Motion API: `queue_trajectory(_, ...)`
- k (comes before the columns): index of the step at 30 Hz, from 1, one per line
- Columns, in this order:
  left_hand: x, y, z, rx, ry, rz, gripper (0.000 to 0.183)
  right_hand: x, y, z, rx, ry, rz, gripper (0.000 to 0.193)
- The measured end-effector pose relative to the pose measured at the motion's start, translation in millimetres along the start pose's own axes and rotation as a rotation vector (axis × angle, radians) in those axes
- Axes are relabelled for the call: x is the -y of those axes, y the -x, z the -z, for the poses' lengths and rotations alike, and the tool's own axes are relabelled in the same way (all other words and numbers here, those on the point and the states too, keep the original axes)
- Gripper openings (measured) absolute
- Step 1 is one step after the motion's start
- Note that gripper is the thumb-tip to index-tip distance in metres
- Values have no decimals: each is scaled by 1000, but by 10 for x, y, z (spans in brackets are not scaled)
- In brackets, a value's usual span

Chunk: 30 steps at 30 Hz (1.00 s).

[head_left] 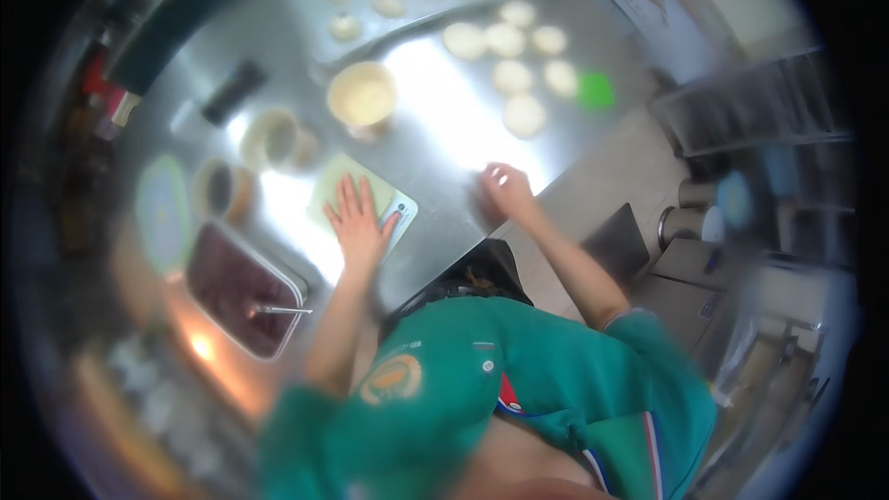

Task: The person fills small dough rounds with a dark paste, seals them into balls, and places them on a tray. The person also uses tongs to move baked pastries between trays.

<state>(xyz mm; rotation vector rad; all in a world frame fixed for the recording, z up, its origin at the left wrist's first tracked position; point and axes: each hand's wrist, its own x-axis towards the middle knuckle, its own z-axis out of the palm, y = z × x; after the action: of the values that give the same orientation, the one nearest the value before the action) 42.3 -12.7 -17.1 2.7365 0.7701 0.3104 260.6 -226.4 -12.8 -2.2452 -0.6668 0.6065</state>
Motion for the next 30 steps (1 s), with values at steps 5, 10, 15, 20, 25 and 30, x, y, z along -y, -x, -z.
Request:
queue_trajectory(5, -67, -210, -11, 46, 75, -73, 89, -823, -1217, 730, -486, 445, 95, 41)
queue_trajectory(10, -100, -222, -11, -83, 211, 112, 76, -668, -1227, 861, -203, 351, 184, 28)
queue_trajectory(15, -606, -388, -6, -225, 380, 261, 64, 55, -1015, 1018, 1, 137, 426, 28)
queue_trajectory(20, -1101, -588, -34, -282, 465, 240, 57, -49, -909, 661, 178, 49, 1193, 41)
queue_trajectory(25, -1581, -952, -569, -18, 311, 177, 61, -285, -755, 761, 306, 43, 1007, 35)
queue_trajectory(30, -1740, -1072, -1003, 47, 52, 63, 67, -324, -830, 834, 304, 104, 807, 51)
